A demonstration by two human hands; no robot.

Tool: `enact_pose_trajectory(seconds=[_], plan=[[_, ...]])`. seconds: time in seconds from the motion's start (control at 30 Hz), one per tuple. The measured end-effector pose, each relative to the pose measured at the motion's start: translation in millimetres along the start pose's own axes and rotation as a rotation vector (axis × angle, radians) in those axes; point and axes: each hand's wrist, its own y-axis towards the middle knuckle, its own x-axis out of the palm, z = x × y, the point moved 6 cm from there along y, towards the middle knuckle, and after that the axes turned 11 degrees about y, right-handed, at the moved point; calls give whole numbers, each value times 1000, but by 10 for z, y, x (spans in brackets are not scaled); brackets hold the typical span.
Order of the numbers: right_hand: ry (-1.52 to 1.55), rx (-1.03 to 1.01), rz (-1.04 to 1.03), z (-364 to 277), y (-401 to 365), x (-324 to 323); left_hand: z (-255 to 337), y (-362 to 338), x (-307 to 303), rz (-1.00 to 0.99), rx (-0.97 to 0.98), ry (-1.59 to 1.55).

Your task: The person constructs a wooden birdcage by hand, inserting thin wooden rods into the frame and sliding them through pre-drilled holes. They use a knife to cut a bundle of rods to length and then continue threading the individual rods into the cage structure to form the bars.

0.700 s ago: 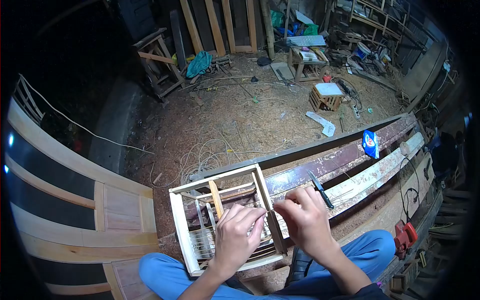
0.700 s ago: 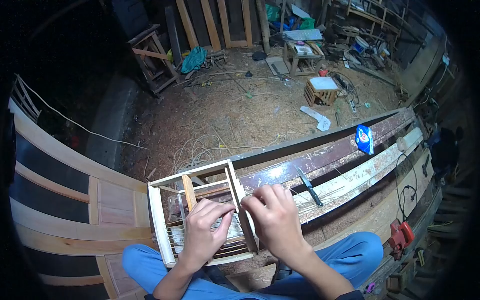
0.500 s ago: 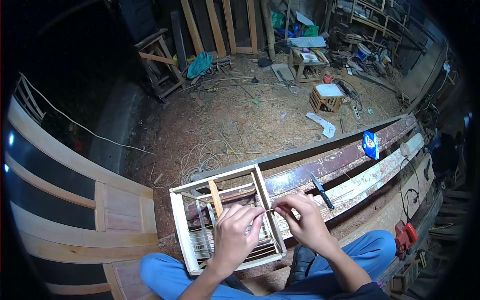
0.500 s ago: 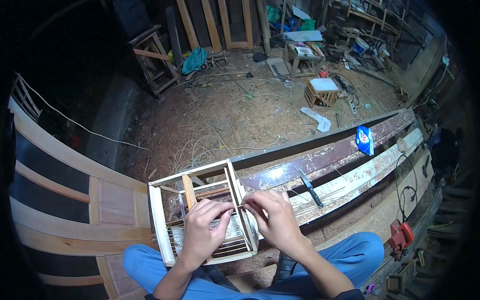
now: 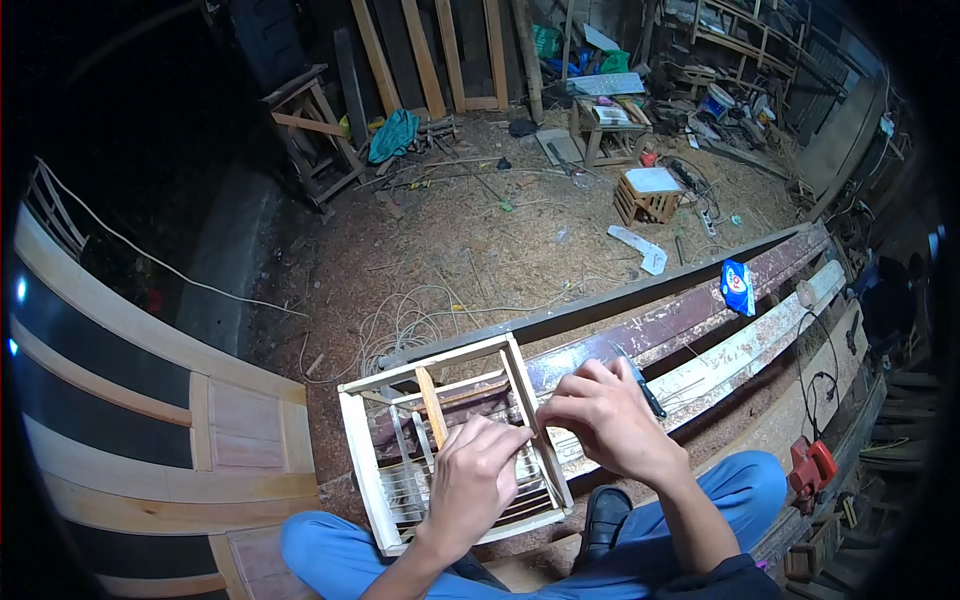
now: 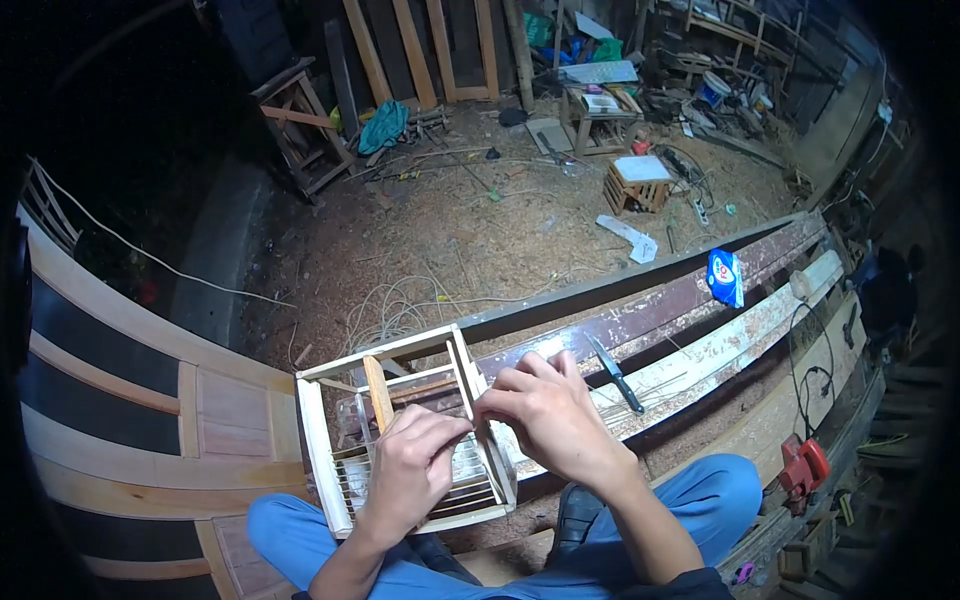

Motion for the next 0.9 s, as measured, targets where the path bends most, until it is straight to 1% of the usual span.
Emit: enact_pose_trajectory(seconds=[0.03, 0.07, 0.13, 0.2, 0.3, 0.33, 0.4, 0.47, 0.53, 0.6, 0.67, 0.73, 0.8, 0.9], plan=[[-87, -15, -16, -67, 10, -19, -2, -9, 16, 7, -2, 7], [-87, -19, -17, -134, 11, -36, -2, -10, 22, 16, -6, 12], [-238, -91, 5, -295, -5, -63, 13, 7, 11, 25, -11, 4], [-219, -101, 34, -318, -3, -96, -9, 19, -29, 95, -75, -74], [-150, 33, 265, -169, -18, -177, -58, 17, -53, 132, -105, -23], [-150, 28, 265, -164, -21, -155, -72, 15, -59, 136, -107, -20], [-125, 164, 251, -63, -57, -118, -78, -2, -43, 120, -87, 43], [-118, 153, 236, -58, -82, -33, -79, -23, -8, 127, -75, 73], [-21, 145, 252, -44, -111, 55, -79, -22, 26, 84, -104, 137], [-23, 164, 227, -37, -110, 117, -75, -22, 54, 72, -98, 146], [164, 215, 196, -17, -105, 204, -59, -23, 74, 37, -116, 175], [152, 180, 210, -88, -98, 190, -57, -28, 93, 27, -103, 186], [137, 235, 176, -61, -107, 216, -38, -35, 98, 14, -89, 197], [140, 266, 141, -11, -113, 262, -25, -36, 91, -7, -118, 179]])
